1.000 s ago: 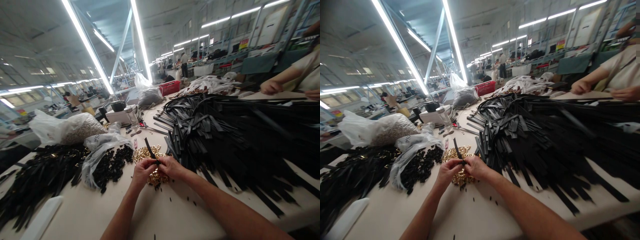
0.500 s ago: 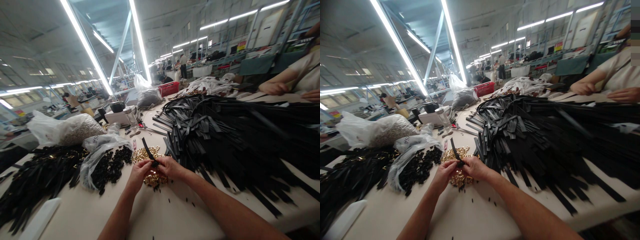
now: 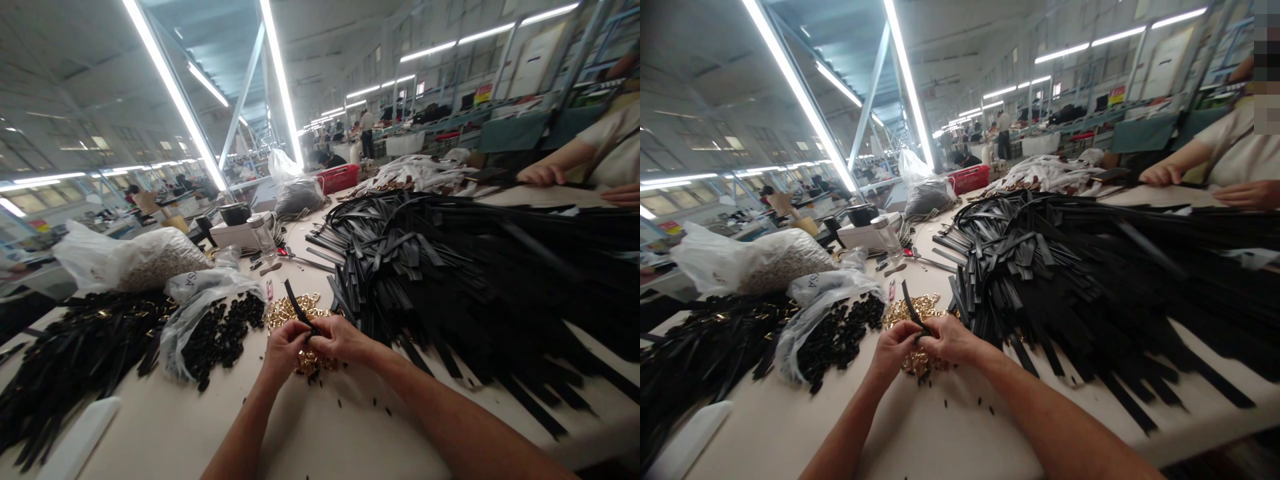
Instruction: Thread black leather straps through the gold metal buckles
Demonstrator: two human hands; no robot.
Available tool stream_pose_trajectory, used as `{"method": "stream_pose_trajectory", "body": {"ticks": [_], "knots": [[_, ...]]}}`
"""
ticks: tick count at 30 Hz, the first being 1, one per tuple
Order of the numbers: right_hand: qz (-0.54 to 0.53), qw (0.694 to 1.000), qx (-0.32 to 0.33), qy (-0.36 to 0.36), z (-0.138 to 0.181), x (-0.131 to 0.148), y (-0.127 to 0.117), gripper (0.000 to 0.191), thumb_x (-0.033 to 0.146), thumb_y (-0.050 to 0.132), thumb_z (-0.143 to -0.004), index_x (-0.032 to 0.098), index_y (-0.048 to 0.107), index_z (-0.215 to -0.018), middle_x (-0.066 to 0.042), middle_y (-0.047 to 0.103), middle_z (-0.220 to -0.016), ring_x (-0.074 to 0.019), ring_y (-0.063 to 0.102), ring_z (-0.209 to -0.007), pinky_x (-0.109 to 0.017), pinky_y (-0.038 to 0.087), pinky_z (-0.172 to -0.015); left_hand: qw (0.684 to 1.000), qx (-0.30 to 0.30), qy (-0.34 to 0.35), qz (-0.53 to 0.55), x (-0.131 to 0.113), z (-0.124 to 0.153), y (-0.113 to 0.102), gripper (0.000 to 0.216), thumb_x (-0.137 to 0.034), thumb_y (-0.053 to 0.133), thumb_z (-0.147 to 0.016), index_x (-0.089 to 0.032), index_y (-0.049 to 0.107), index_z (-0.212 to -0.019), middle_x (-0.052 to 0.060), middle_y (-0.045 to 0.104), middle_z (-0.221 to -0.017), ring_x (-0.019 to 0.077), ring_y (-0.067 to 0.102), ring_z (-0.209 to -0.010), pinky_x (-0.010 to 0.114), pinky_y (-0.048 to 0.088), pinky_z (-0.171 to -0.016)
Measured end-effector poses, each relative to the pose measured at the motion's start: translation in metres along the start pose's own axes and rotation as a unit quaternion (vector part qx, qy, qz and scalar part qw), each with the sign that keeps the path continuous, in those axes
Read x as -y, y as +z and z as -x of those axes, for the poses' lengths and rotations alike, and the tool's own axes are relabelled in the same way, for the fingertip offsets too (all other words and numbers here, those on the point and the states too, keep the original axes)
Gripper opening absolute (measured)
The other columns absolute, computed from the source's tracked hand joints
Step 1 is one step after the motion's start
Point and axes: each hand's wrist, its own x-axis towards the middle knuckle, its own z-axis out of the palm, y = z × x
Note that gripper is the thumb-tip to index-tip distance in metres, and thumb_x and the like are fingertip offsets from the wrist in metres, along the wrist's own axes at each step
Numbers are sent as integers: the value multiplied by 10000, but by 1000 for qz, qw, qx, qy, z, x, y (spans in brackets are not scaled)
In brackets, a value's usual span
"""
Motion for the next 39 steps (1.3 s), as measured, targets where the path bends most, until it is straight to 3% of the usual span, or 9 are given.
{"method": "stream_pose_trajectory", "body": {"ticks": [6, 13, 24, 27, 29, 31, 34, 39], "knots": [[-14, 999, -44, 6, -1, 1, -2, 209, 295, 513, -854, 135, 647, -857, 19, 585, -628, -99, 506, -535, -184, 368, -495, 997, 54, -31, 33, -9, 6, -3, 224, -301, 735, -679, -155, 716, -848, 55, 728, -802, 180, 652, -722, 282, 519, -695], [51, 996, -71, 17, -2, 5, 0, 191, 231, 485, -825, 145, 613, -713, 26, 554, -564, -95, 484, -504, -185, 350, -487, 997, -47, -34, 53, -5, 2, 6, 261, -377, 779, -611, -149, 711, -718, -15, 630, -567, 92, 519, -494, 203, 422, -499], [8, 993, -112, 40, -2, 4, 5, 153, 244, 494, -790, 152, 598, -726, 34, 529, -564, -97, 464, -513, -190, 337, -482, 993, -64, -66, 80, -1, 2, 7, 305, -394, 799, -600, -146, 622, -581, -52, 538, -442, 65, 450, -393, 181, 345, -416], [21, 992, -122, 30, -2, 5, 5, 152, 247, 500, -777, 154, 585, -693, 37, 503, -561, -96, 442, -524, -192, 326, -489, 984, -47, -96, 146, 2, 1, 9, 299, -348, 817, -592, -141, 685, -763, -12, 656, -594, 80, 530, -447, 184, 397, -449], [32, 991, -128, 22, -2, 6, 5, 152, 243, 501, -767, 156, 577, -670, 38, 490, -565, -97, 434, -539, -194, 325, -503, 978, -40, -82, 185, 2, 0, 11, 343, -301, 827, -586, -145, 702, -865, 33, 719, -761, 128, 628, -605, 220, 482, -577], [37, 990, -137, 24, -2, 8, 6, 157, 248, 494, -765, 158, 578, -666, 41, 477, -555, -98, 424, -537, -197, 316, -503, 977, -48, -53, 200, 2, 1, 13, 313, -258, 832, -580, -143, 714, -847, 49, 735, -823, 159, 658, -723, 246, 506, -684], [40, 986, -156, 36, -1, 9, 7, 177, 254, 478, -768, 160, 582, -660, 42, 457, -536, -101, 412, -528, -203, 306, -499, 975, -69, -33, 208, 3, 1, 14, 322, -239, 831, -589, -151, 724, -880, 42, 741, -806, 141, 655, -708, 223, 507, -668], [14, 986, -162, 38, -2, 9, 10, 183, 235, 464, -760, 153, 622, -718, 27, 515, -600, -106, 441, -556, -203, 334, -523, 956, -79, -73, 272, 3, 1, 13, 327, -334, 786, -669, -109, 727, -900, 52, 729, -744, 98, 640, -613, 166, 505, -585]]}}
